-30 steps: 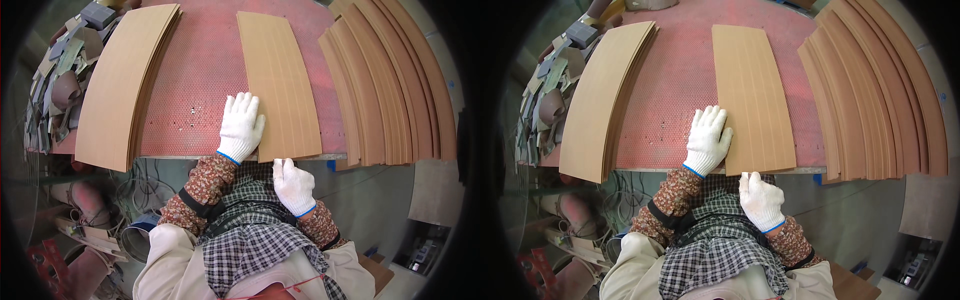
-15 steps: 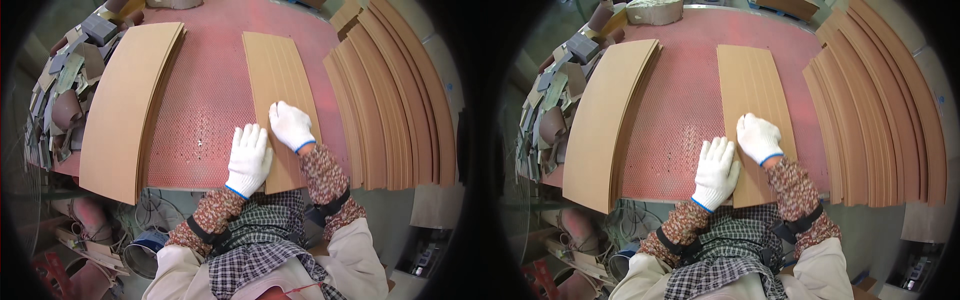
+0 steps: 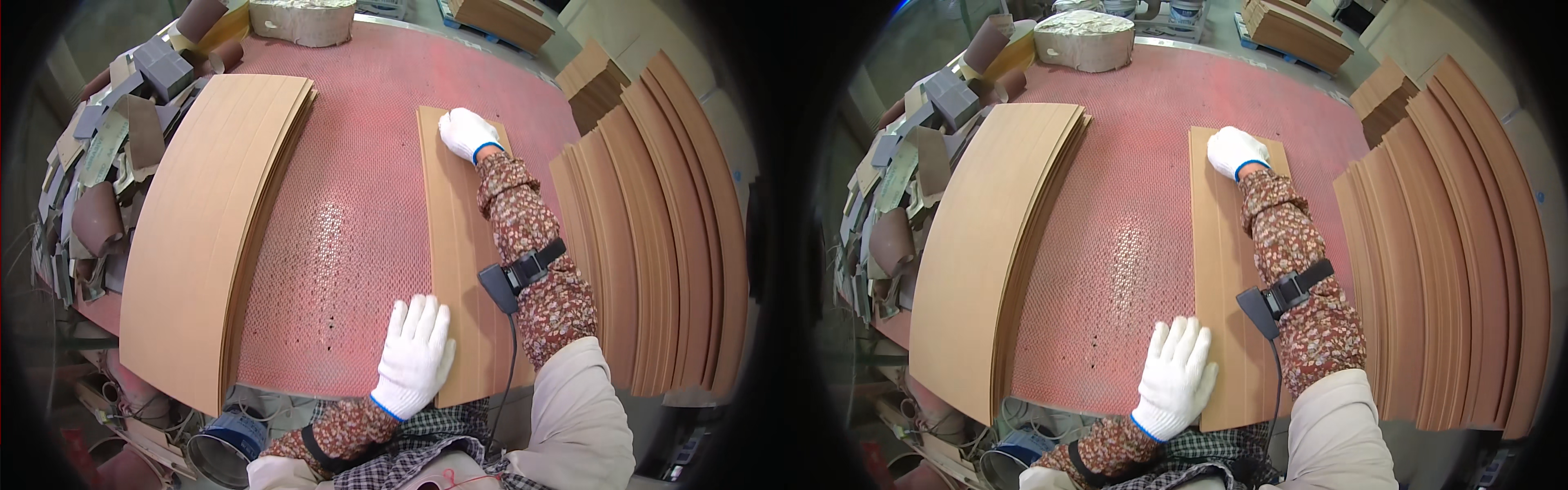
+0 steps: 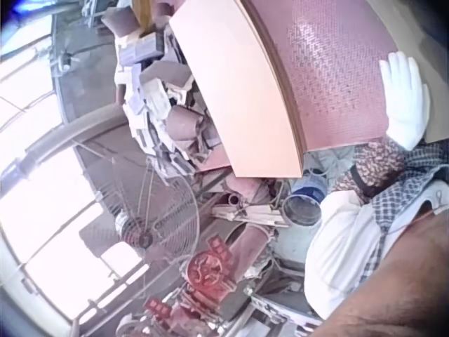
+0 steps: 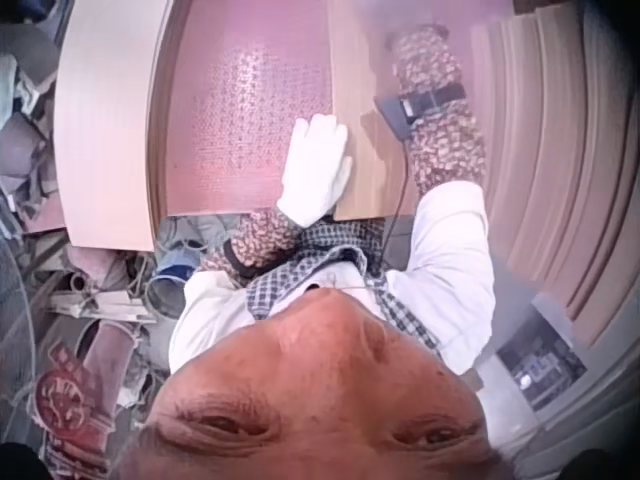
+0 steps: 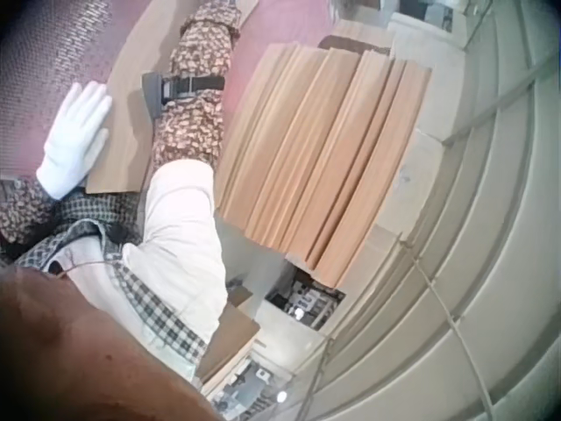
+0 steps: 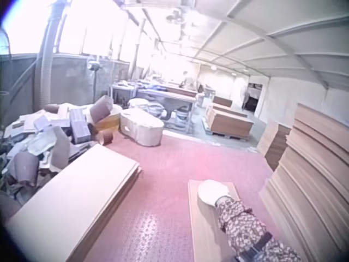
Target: The person is inspecting and sorting thin wooden boards on a production table.
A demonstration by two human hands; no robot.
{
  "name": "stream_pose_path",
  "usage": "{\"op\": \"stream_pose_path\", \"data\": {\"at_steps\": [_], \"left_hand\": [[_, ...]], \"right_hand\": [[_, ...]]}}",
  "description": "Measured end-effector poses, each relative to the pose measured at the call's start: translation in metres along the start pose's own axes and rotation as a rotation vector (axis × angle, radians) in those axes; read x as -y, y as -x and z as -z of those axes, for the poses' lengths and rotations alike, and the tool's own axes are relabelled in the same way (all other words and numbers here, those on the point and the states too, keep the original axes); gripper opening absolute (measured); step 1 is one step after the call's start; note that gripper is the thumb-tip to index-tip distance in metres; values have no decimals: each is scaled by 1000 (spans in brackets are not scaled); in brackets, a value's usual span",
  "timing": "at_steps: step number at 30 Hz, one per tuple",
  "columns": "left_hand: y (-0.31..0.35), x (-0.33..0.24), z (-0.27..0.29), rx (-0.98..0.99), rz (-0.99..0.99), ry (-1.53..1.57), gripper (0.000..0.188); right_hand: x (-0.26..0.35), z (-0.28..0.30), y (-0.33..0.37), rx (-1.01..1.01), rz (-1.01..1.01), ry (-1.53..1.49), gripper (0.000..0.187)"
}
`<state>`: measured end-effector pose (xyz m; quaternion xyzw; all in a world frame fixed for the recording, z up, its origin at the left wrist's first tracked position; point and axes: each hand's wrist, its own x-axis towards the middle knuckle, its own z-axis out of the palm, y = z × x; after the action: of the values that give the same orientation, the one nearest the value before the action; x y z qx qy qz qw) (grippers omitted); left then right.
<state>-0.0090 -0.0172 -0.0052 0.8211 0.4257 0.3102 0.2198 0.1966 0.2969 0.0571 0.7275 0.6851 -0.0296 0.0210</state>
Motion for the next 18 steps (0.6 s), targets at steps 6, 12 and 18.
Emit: {"op": "stream_pose_path", "data": {"at_steps": [6, 12, 18], "left_hand": [[-19, 8, 23, 46, 2, 11, 68], [-20, 8, 21, 70, -4, 46, 68], [-12, 7, 7, 22, -6, 25, 66]], "right_hand": [[-15, 8, -92, 92, -59, -141, 51], [-27, 0, -125, 117, -29, -155, 50], [-19, 1, -95, 77, 95, 3, 46]]}}
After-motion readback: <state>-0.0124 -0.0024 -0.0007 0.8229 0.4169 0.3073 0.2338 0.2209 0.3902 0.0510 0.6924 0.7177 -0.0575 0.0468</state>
